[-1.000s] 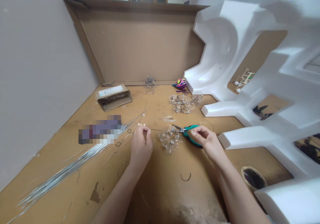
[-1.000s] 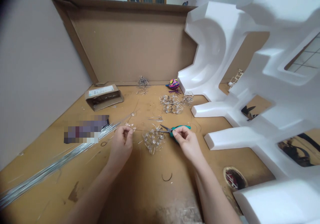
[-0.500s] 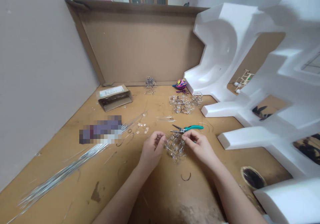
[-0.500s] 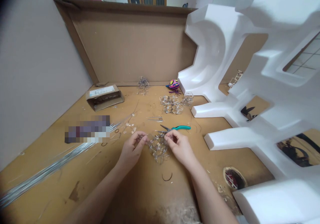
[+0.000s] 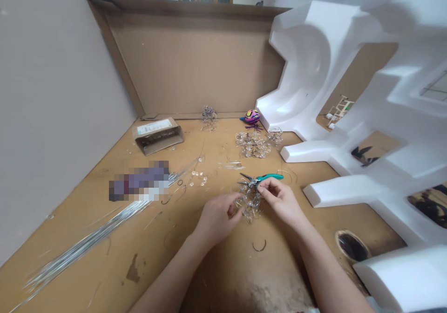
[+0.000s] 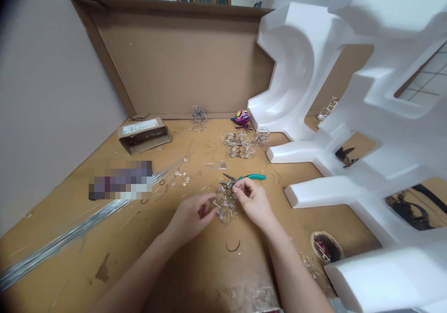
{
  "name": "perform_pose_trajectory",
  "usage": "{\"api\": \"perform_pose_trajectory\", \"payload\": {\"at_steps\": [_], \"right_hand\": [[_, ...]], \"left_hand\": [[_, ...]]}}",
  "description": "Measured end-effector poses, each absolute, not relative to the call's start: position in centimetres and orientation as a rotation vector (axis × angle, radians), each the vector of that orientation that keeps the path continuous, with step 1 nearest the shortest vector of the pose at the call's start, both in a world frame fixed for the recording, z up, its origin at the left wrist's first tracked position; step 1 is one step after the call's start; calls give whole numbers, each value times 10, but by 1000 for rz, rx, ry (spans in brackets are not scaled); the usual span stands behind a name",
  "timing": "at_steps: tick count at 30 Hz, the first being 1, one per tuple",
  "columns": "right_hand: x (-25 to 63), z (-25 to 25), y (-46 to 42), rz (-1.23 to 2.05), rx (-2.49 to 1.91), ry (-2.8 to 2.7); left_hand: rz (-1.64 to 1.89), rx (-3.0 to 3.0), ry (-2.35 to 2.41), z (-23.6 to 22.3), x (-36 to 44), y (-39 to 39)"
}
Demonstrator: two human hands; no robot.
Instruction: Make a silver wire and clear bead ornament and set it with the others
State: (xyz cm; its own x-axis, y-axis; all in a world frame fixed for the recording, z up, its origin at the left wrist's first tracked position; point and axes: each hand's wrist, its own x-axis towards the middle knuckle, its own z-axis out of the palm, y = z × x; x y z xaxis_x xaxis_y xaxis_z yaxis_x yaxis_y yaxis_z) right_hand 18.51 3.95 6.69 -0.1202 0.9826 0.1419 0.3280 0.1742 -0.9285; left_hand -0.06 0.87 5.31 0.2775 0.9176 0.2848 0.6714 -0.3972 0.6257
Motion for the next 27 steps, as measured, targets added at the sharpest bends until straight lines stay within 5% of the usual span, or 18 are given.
{"api": "perform_pose_trajectory", "payload": {"at_steps": [15,27], "right_hand": [[176,60,38,937,-1183,-1636],[180,80,45,698,-1338,-1634]], "left_hand": [[994,1144,1054,66,2,7],[1357,1053,1286,66,-18,20]]}}
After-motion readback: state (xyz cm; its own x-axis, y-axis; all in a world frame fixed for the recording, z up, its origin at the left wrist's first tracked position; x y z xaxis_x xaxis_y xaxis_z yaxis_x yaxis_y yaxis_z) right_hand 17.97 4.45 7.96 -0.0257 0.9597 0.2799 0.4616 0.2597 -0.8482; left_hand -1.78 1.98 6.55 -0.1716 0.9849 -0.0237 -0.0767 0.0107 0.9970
